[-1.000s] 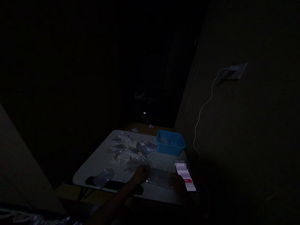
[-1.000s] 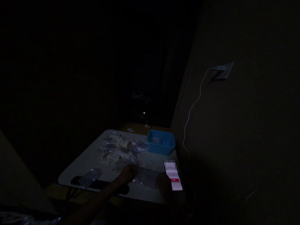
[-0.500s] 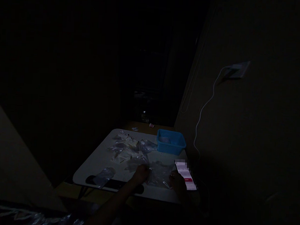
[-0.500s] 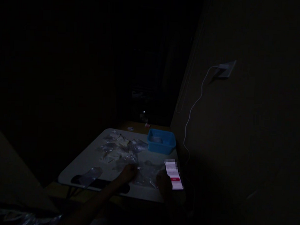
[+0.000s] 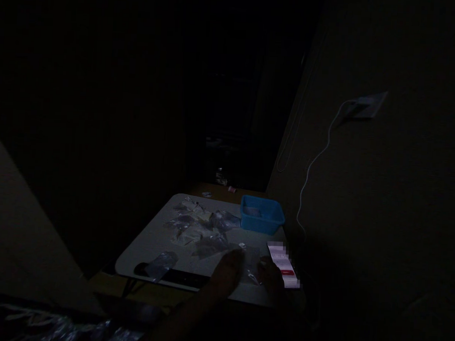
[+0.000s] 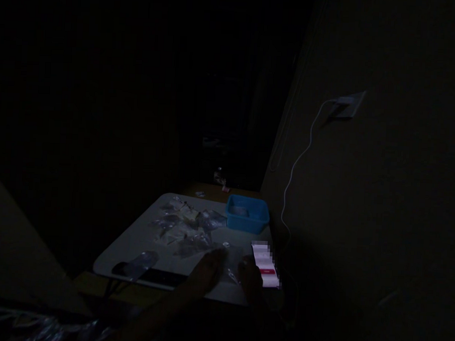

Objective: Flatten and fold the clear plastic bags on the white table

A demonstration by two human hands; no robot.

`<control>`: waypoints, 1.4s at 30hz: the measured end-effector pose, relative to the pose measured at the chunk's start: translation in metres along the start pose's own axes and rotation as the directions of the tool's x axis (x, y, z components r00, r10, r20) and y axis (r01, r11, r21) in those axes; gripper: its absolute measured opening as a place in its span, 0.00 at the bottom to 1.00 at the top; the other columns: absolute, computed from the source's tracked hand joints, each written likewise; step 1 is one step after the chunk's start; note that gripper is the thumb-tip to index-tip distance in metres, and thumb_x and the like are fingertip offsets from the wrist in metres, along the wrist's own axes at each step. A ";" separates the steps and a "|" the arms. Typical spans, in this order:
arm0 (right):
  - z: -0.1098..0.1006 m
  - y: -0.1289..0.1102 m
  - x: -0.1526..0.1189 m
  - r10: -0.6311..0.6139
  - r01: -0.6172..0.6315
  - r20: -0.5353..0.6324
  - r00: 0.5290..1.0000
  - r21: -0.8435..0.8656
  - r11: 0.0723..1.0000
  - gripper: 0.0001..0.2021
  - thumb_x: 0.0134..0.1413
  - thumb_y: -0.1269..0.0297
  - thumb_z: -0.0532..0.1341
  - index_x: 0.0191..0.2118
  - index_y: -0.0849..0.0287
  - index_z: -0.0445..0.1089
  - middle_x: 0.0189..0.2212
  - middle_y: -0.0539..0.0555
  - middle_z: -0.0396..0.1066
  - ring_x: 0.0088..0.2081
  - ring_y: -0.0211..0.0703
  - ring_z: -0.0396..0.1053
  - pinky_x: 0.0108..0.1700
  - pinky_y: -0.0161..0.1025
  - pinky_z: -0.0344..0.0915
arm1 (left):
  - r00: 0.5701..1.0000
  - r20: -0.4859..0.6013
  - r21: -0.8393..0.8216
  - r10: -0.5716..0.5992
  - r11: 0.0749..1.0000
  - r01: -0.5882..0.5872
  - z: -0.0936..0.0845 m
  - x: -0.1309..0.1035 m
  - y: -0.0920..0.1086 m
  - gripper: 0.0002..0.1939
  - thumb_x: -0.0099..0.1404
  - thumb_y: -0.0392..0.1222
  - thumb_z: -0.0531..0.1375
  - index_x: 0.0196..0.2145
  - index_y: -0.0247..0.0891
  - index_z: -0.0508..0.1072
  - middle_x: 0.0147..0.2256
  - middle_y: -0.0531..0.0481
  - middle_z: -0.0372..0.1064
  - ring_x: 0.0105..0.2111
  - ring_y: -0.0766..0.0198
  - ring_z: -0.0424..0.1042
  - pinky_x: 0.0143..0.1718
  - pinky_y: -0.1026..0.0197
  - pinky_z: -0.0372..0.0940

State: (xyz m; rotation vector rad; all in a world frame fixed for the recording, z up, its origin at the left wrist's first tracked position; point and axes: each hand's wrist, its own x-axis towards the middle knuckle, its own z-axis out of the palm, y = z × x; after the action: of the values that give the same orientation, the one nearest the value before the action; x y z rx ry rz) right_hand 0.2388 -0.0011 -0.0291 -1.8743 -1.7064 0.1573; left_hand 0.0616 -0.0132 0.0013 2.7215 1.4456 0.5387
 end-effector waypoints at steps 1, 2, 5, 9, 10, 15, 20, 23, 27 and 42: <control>0.000 0.001 0.000 -0.005 0.004 -0.016 1.000 -0.012 1.000 0.13 0.48 0.62 0.49 0.36 0.54 0.69 0.32 0.51 0.73 0.37 0.41 0.69 0.36 0.33 0.63 | 1.000 0.004 0.036 -0.019 0.999 0.019 0.005 -0.002 0.000 0.23 0.63 0.38 0.44 0.54 0.30 0.55 0.55 0.39 0.52 0.54 0.56 0.52 0.53 0.52 0.49; 0.000 0.002 0.000 -0.014 0.013 -0.029 0.999 -0.028 1.000 0.14 0.48 0.62 0.49 0.37 0.55 0.69 0.32 0.51 0.73 0.37 0.41 0.69 0.36 0.33 0.64 | 0.999 0.010 0.069 -0.038 0.997 0.037 0.010 -0.005 0.000 0.23 0.64 0.41 0.42 0.55 0.29 0.53 0.56 0.39 0.50 0.56 0.55 0.49 0.53 0.50 0.47; -0.002 0.005 0.002 -0.071 0.069 -0.039 0.997 -0.057 0.996 0.14 0.49 0.63 0.49 0.37 0.54 0.69 0.31 0.51 0.73 0.36 0.41 0.69 0.35 0.33 0.64 | 0.997 0.041 0.137 -0.059 0.989 0.053 0.017 -0.013 -0.006 0.28 0.65 0.49 0.38 0.56 0.28 0.52 0.56 0.37 0.47 0.57 0.52 0.44 0.54 0.45 0.42; -0.004 0.002 0.000 -0.151 0.143 -0.084 0.985 -0.090 0.986 0.17 0.49 0.66 0.47 0.42 0.58 0.67 0.38 0.54 0.72 0.42 0.41 0.67 0.43 0.35 0.62 | 0.995 0.066 0.178 -0.072 0.982 0.059 0.017 -0.019 -0.011 0.33 0.64 0.55 0.36 0.57 0.27 0.49 0.57 0.35 0.44 0.57 0.50 0.41 0.54 0.43 0.38; -0.003 -0.003 -0.003 -0.185 0.176 -0.089 0.979 -0.104 0.979 0.18 0.49 0.67 0.47 0.44 0.59 0.67 0.41 0.55 0.70 0.44 0.42 0.66 0.45 0.37 0.61 | 0.994 0.067 0.182 -0.082 0.981 0.068 0.017 -0.019 -0.012 0.33 0.63 0.55 0.35 0.57 0.27 0.48 0.57 0.35 0.43 0.58 0.50 0.41 0.54 0.42 0.38; 0.004 -0.035 -0.034 -0.475 0.482 0.081 0.876 -0.153 0.863 0.20 0.53 0.66 0.46 0.51 0.59 0.60 0.52 0.54 0.59 0.54 0.43 0.55 0.55 0.44 0.50 | 0.987 0.119 0.210 -0.111 0.974 0.085 0.012 -0.019 -0.010 0.34 0.62 0.56 0.38 0.58 0.29 0.46 0.58 0.36 0.40 0.58 0.49 0.38 0.53 0.41 0.36; 0.007 -0.030 -0.050 -0.544 0.565 0.153 0.825 -0.211 0.798 0.19 0.56 0.58 0.45 0.51 0.55 0.60 0.55 0.54 0.54 0.56 0.47 0.50 0.57 0.54 0.37 | 0.987 0.117 0.216 -0.109 0.973 0.082 0.008 -0.021 -0.009 0.34 0.62 0.57 0.38 0.58 0.29 0.47 0.58 0.36 0.42 0.57 0.48 0.40 0.53 0.40 0.36; 0.010 -0.007 -0.047 -0.530 0.544 0.128 0.838 -0.270 0.795 0.23 0.56 0.57 0.44 0.55 0.63 0.55 0.55 0.60 0.53 0.55 0.50 0.51 0.56 0.56 0.39 | 0.993 0.043 0.206 -0.113 0.973 0.102 0.009 -0.022 -0.009 0.35 0.62 0.58 0.36 0.57 0.30 0.49 0.57 0.37 0.44 0.57 0.49 0.42 0.54 0.42 0.35; 0.013 0.014 -0.039 -0.428 0.420 0.060 0.902 -0.352 0.836 0.24 0.54 0.56 0.46 0.50 0.67 0.61 0.52 0.64 0.57 0.54 0.55 0.54 0.54 0.59 0.44 | 0.989 0.075 0.184 -0.127 0.977 0.111 0.008 -0.020 -0.008 0.37 0.61 0.60 0.35 0.57 0.28 0.50 0.57 0.36 0.43 0.57 0.49 0.41 0.53 0.41 0.35; 0.026 -0.016 -0.011 -0.496 0.510 0.126 0.859 -0.284 0.812 0.24 0.57 0.58 0.42 0.55 0.67 0.54 0.55 0.60 0.53 0.57 0.47 0.49 0.56 0.46 0.47 | 0.987 0.123 0.153 -0.099 0.985 0.080 0.005 -0.018 -0.004 0.36 0.61 0.59 0.37 0.57 0.28 0.48 0.57 0.35 0.42 0.57 0.47 0.40 0.53 0.39 0.35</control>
State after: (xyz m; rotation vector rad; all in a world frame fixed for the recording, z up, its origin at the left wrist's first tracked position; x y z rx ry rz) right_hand 0.2109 -0.0029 -0.0455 -1.5480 -2.3059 -0.2991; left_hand 0.0505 -0.0245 -0.0093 2.7228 1.6247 0.2544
